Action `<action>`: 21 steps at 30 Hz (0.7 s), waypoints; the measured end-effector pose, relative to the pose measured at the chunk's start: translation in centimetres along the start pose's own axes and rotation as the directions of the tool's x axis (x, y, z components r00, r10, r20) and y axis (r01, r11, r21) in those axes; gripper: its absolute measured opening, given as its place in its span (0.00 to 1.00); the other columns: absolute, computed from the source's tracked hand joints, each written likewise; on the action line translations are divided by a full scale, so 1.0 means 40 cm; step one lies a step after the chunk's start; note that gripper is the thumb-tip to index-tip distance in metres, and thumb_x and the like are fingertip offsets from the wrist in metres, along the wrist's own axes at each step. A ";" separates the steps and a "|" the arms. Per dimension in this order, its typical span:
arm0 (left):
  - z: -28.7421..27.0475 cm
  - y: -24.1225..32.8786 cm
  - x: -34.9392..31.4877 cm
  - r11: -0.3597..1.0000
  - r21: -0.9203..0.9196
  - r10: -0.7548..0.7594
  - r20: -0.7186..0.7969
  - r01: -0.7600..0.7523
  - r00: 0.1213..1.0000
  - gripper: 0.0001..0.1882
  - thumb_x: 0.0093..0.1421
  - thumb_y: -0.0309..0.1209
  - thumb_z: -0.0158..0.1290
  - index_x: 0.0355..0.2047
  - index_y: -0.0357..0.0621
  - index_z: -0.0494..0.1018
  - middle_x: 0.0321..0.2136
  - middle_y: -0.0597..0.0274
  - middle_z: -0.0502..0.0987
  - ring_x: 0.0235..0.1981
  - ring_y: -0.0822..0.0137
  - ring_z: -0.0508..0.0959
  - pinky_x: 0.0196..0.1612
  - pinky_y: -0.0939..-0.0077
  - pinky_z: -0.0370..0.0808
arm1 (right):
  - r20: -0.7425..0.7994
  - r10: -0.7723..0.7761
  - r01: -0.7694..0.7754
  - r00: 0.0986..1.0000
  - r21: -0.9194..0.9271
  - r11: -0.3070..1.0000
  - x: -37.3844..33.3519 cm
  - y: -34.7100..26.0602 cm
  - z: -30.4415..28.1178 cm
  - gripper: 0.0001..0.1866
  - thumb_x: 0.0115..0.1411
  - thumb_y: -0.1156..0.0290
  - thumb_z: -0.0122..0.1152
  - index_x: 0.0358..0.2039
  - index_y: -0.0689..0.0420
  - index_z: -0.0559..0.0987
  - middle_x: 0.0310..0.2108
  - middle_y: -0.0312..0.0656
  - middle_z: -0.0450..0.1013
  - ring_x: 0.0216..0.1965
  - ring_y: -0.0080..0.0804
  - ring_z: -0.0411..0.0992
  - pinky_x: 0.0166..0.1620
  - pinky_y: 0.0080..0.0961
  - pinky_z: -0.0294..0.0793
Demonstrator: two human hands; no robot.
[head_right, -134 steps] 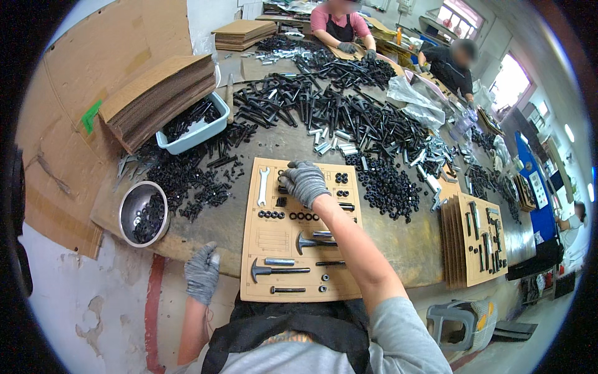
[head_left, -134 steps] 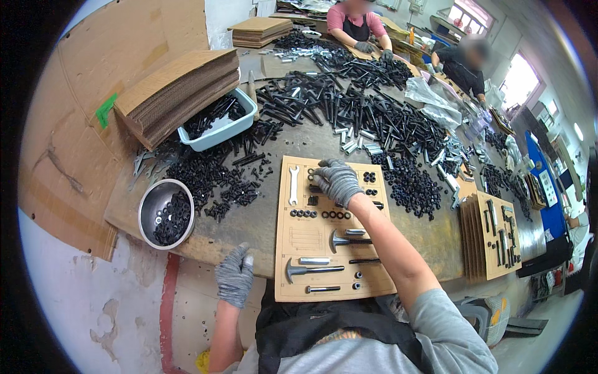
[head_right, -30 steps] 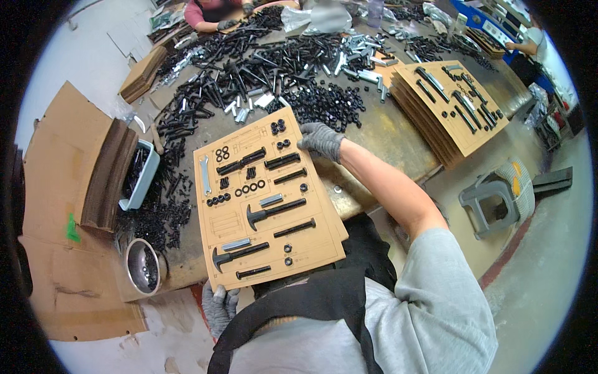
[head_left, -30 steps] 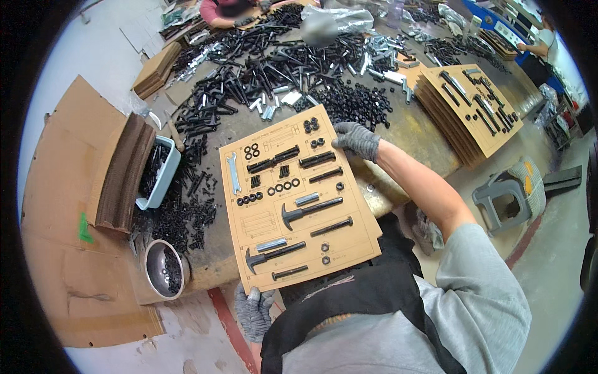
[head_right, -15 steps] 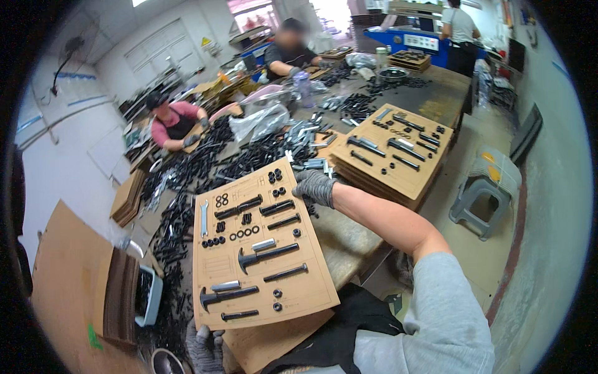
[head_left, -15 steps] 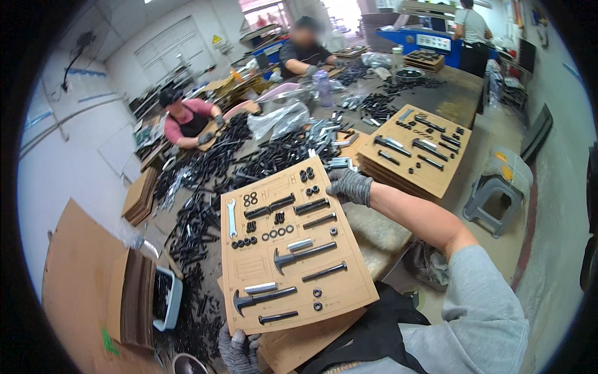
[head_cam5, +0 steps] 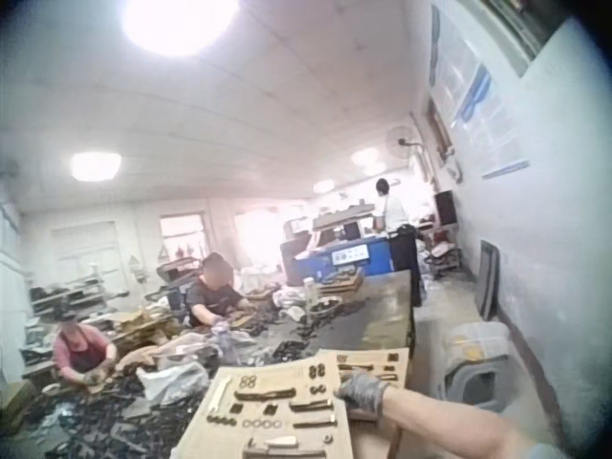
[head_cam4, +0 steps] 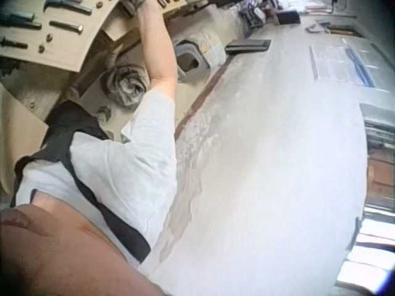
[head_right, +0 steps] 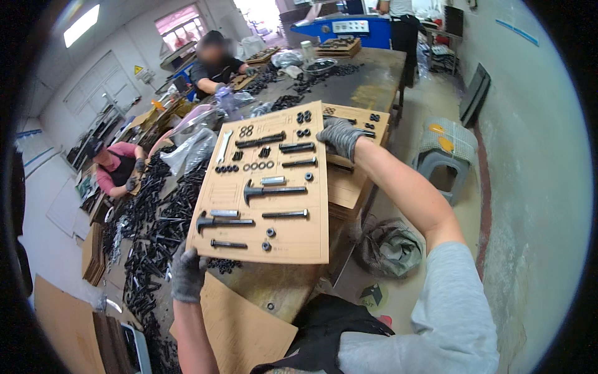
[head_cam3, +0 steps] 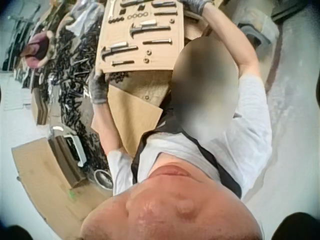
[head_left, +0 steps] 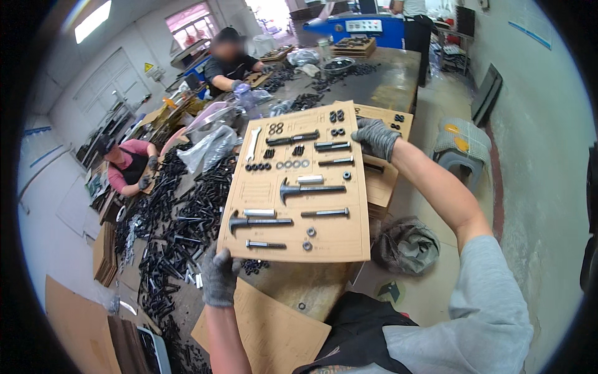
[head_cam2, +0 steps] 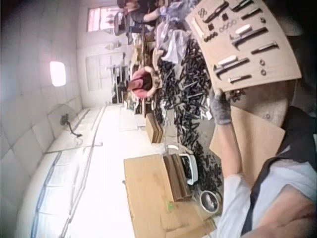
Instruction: The person sorts and arranges various metal hardware items, including bolts, nuts, washers, and hammers, onto a cardboard template. They repeatedly pick up items from a pile, place them into designated spots on the template, and then move the completed template aside to start a new one.
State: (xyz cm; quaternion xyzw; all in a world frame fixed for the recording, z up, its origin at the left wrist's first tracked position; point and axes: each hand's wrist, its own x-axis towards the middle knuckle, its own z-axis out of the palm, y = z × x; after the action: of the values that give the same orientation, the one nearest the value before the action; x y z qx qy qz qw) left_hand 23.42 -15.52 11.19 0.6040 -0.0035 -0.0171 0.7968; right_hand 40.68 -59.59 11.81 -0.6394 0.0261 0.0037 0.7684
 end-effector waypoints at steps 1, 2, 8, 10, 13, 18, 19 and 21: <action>0.034 -0.009 0.043 1.000 -0.030 -0.009 0.034 0.010 0.999 0.36 0.47 0.42 0.64 0.54 0.36 0.66 0.43 0.62 0.75 0.41 0.69 0.76 0.41 0.76 0.75 | -0.012 -0.016 0.017 1.000 0.042 0.999 0.012 0.001 -0.054 0.13 0.53 0.80 0.58 0.41 0.63 0.78 0.30 0.43 0.77 0.28 0.31 0.75 0.29 0.26 0.77; 0.066 -0.010 0.082 0.998 -0.047 -0.045 0.116 0.051 0.992 0.39 0.45 0.42 0.66 0.54 0.37 0.66 0.46 0.62 0.74 0.48 0.68 0.74 0.49 0.72 0.72 | -0.060 0.008 -0.016 0.998 -0.129 0.992 0.023 -0.010 -0.103 0.12 0.53 0.79 0.58 0.40 0.62 0.78 0.30 0.41 0.76 0.27 0.30 0.75 0.29 0.25 0.77; 0.154 -0.094 0.340 0.996 -0.036 -0.076 0.228 0.087 0.971 0.30 0.54 0.40 0.61 0.53 0.39 0.67 0.44 0.65 0.75 0.45 0.71 0.74 0.45 0.77 0.72 | -0.196 -0.070 0.041 0.978 -0.147 0.988 0.036 -0.026 -0.275 0.09 0.53 0.76 0.60 0.36 0.59 0.77 0.23 0.36 0.73 0.18 0.26 0.68 0.20 0.21 0.67; 0.177 -0.118 0.408 0.992 -0.076 -0.083 0.202 0.100 0.976 0.26 0.57 0.35 0.58 0.53 0.38 0.67 0.42 0.64 0.76 0.40 0.71 0.76 0.38 0.81 0.74 | -0.285 -0.066 0.032 0.956 -0.121 0.992 0.037 -0.032 -0.298 0.03 0.53 0.78 0.61 0.30 0.61 0.77 0.21 0.41 0.73 0.18 0.31 0.70 0.20 0.27 0.70; 0.230 -0.137 0.479 0.989 -0.093 -0.102 0.154 0.118 0.983 0.19 0.60 0.29 0.53 0.51 0.37 0.68 0.36 0.62 0.77 0.27 0.73 0.75 0.22 0.88 0.70 | -0.382 -0.053 0.018 0.923 -0.096 0.995 0.058 -0.012 -0.354 0.04 0.53 0.78 0.61 0.30 0.59 0.77 0.22 0.40 0.73 0.18 0.30 0.69 0.21 0.24 0.71; 0.274 -0.165 0.584 0.978 -0.088 -0.166 0.219 0.189 0.962 0.19 0.61 0.24 0.48 0.53 0.39 0.66 0.36 0.62 0.75 0.29 0.72 0.75 0.25 0.82 0.72 | -0.443 -0.047 0.031 0.895 -0.044 0.999 0.095 0.023 -0.428 0.07 0.52 0.79 0.62 0.32 0.59 0.76 0.25 0.39 0.73 0.21 0.29 0.71 0.23 0.23 0.75; 0.278 -0.178 0.595 0.981 -0.056 -0.179 0.124 0.187 0.976 0.19 0.61 0.24 0.48 0.53 0.39 0.66 0.35 0.62 0.75 0.29 0.72 0.75 0.26 0.82 0.72 | -0.447 -0.042 0.026 0.894 -0.042 0.999 0.099 0.031 -0.439 0.07 0.52 0.79 0.62 0.32 0.60 0.76 0.25 0.39 0.73 0.22 0.29 0.71 0.23 0.23 0.75; 0.312 -0.183 0.596 0.977 -0.052 -0.204 0.065 0.207 0.977 0.20 0.60 0.24 0.48 0.54 0.39 0.65 0.36 0.62 0.75 0.31 0.71 0.75 0.27 0.81 0.73 | -0.455 -0.059 0.031 0.888 -0.069 0.997 0.095 0.044 -0.449 0.06 0.52 0.79 0.62 0.32 0.60 0.76 0.25 0.39 0.73 0.21 0.29 0.71 0.22 0.23 0.74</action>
State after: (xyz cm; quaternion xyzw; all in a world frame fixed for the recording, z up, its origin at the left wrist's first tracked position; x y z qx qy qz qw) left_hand 46.74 -30.25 7.16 0.5770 0.0358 -0.1173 0.8075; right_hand 43.77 -77.04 6.64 -0.6455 0.1911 -0.1638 0.7211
